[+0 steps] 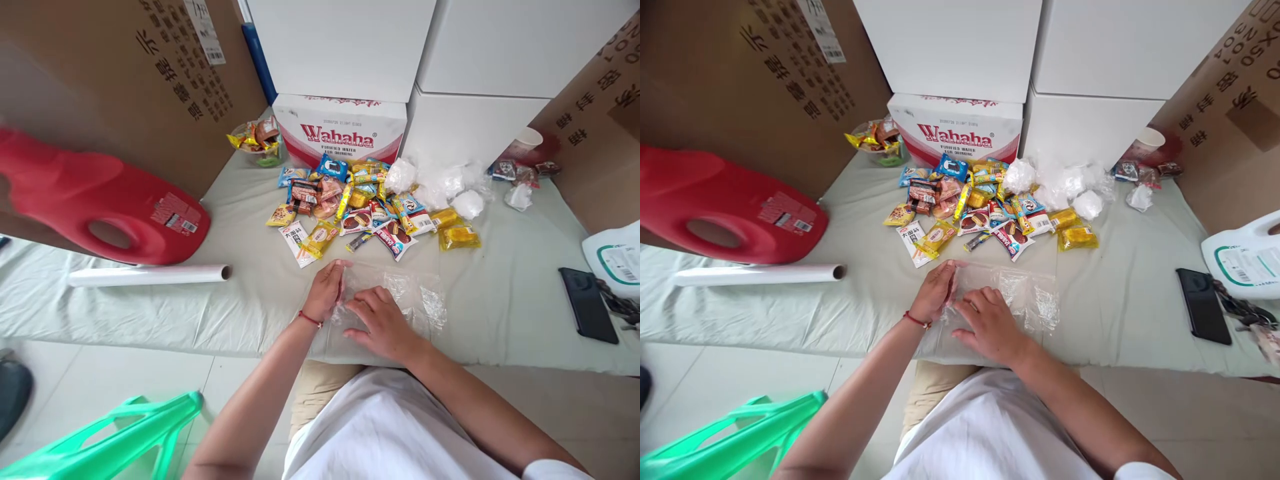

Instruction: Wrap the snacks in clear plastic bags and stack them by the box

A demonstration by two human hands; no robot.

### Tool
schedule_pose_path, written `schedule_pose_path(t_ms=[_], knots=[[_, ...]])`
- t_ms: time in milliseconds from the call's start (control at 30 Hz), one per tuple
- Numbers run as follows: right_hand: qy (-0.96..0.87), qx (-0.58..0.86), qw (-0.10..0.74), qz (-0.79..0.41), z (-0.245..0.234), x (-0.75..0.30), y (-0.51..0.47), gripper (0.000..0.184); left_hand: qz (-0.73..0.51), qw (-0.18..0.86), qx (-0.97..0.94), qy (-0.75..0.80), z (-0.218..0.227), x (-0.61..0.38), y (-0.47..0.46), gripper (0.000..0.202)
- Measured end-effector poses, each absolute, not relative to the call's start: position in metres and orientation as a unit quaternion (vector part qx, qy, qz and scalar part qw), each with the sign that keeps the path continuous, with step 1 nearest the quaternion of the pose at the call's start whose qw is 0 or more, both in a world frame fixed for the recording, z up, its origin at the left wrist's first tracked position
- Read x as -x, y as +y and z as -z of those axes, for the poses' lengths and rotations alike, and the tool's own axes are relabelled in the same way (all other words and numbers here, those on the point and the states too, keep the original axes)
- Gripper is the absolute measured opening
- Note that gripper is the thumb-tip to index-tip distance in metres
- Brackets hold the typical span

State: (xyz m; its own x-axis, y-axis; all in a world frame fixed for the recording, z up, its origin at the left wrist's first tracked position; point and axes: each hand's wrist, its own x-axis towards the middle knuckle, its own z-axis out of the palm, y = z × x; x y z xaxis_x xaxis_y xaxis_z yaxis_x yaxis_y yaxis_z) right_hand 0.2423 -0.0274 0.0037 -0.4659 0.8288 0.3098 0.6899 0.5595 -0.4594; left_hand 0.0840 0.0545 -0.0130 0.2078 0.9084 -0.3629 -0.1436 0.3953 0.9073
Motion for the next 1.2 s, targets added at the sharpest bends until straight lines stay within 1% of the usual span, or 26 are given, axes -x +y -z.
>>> schedule_pose_path(t_ms=[67,100,200,300,400,467,533,600,700,767,833,933,1067,1200], knots=[[-0.841,0.446,0.267,-0.151,0.003,-0.237,-0.023,0.014,-0.391,0.677,-0.381,0.494,0.011,-0.083,0.054,0.056],[-0.832,0.444,0.284,-0.172,0.003,-0.238,-0.021,0.009,-0.391,0.682,-0.374,0.493,0.010,-0.083,0.055,0.056],[-0.768,0.456,0.339,-0.296,-0.001,-0.241,-0.017,0.017,-0.396,0.712,-0.329,0.478,0.004,-0.077,0.056,0.055],[-0.642,0.494,0.384,-0.443,-0.006,-0.241,-0.015,0.021,-0.434,0.736,-0.266,0.445,-0.003,-0.067,0.051,0.061],[-0.497,0.527,0.425,-0.543,-0.008,-0.233,-0.014,0.030,-0.503,0.691,-0.258,0.452,-0.004,-0.056,0.032,0.068],[-0.416,0.534,0.450,-0.582,-0.008,-0.226,-0.014,0.036,-0.520,0.641,-0.284,0.488,-0.002,-0.052,0.014,0.065],[-0.370,0.533,0.472,-0.597,-0.010,-0.217,-0.014,0.038,-0.499,0.614,-0.323,0.519,0.000,-0.054,-0.005,0.058],[-0.359,0.524,0.482,-0.603,-0.014,-0.210,-0.016,0.038,-0.474,0.606,-0.363,0.525,0.001,-0.060,-0.017,0.047],[-0.343,0.505,0.487,-0.625,-0.020,-0.205,-0.021,0.038,-0.506,0.596,-0.350,0.516,-0.002,-0.068,-0.023,0.034],[-0.327,0.499,0.501,-0.627,-0.027,-0.209,-0.026,0.037,-0.548,0.602,-0.283,0.507,-0.006,-0.070,-0.022,0.032],[-0.322,0.505,0.520,-0.609,-0.035,-0.219,-0.031,0.035,-0.574,0.616,-0.212,0.495,-0.010,-0.068,-0.020,0.036],[-0.278,0.516,0.542,-0.603,-0.046,-0.238,-0.039,0.035,-0.593,0.598,-0.177,0.509,-0.012,-0.062,-0.017,0.039],[-0.207,0.540,0.531,-0.620,-0.050,-0.269,-0.042,0.046,-0.579,0.529,-0.267,0.559,-0.007,-0.053,-0.007,0.036],[-0.249,0.584,0.498,-0.591,-0.041,-0.306,-0.025,0.050,-0.516,0.485,-0.406,0.578,0.004,-0.041,0.016,0.032]])
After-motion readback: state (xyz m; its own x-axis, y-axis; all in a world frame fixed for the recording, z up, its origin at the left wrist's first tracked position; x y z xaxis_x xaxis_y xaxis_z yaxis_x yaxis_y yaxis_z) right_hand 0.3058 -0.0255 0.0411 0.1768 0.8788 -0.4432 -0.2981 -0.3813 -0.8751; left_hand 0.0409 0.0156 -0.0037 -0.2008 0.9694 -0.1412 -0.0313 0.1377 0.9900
